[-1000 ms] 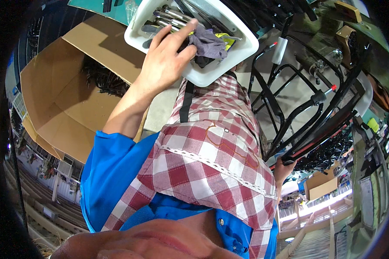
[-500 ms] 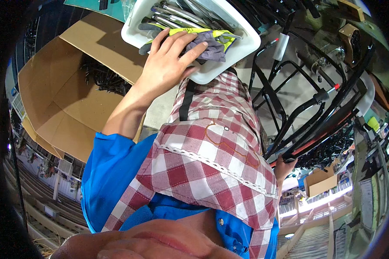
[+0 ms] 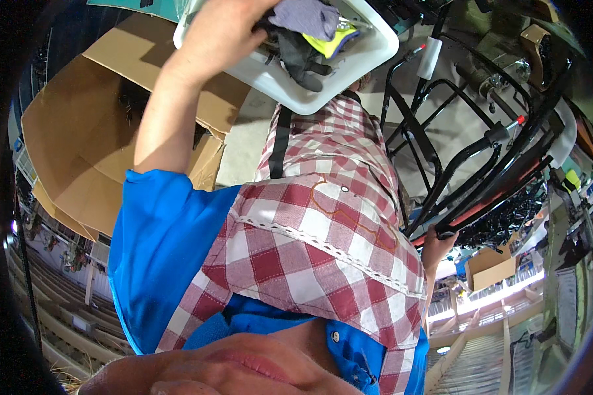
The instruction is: The person assembles a black metal frame, likely a chair or table, by inserting and securing components. They use a tool to tighten parts and handle various frame pieces.
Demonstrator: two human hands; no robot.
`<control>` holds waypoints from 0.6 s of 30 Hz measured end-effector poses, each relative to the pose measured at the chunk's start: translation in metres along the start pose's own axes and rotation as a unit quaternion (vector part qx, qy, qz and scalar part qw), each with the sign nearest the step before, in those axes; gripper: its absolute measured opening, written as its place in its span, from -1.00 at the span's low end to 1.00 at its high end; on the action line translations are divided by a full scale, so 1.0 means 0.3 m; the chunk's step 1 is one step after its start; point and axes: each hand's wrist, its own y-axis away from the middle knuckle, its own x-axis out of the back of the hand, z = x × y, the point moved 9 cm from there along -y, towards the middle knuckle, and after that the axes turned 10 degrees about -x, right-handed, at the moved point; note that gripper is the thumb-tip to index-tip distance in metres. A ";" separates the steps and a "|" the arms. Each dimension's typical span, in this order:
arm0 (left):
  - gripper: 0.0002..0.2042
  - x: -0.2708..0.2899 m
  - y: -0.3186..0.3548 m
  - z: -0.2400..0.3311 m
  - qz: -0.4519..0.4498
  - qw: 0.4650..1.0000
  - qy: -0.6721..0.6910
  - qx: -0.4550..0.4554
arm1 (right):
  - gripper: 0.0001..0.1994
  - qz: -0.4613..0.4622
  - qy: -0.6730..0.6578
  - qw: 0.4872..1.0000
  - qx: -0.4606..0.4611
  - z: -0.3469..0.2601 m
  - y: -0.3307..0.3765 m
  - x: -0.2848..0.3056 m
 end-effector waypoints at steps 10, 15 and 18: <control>-0.60 0.102 -0.066 -0.067 0.112 0.993 0.037 -0.010 | -0.65 0.000 -0.017 0.999 -0.040 -0.002 -0.048 0.001; -0.55 0.140 -0.096 -0.083 0.110 0.985 0.135 -0.010 | -0.63 0.008 -0.001 1.000 0.014 0.041 -0.103 0.039; -0.62 0.137 -0.084 -0.156 0.210 0.859 0.464 -0.048 | -0.63 -0.002 -0.023 0.999 -0.038 0.047 -0.095 0.039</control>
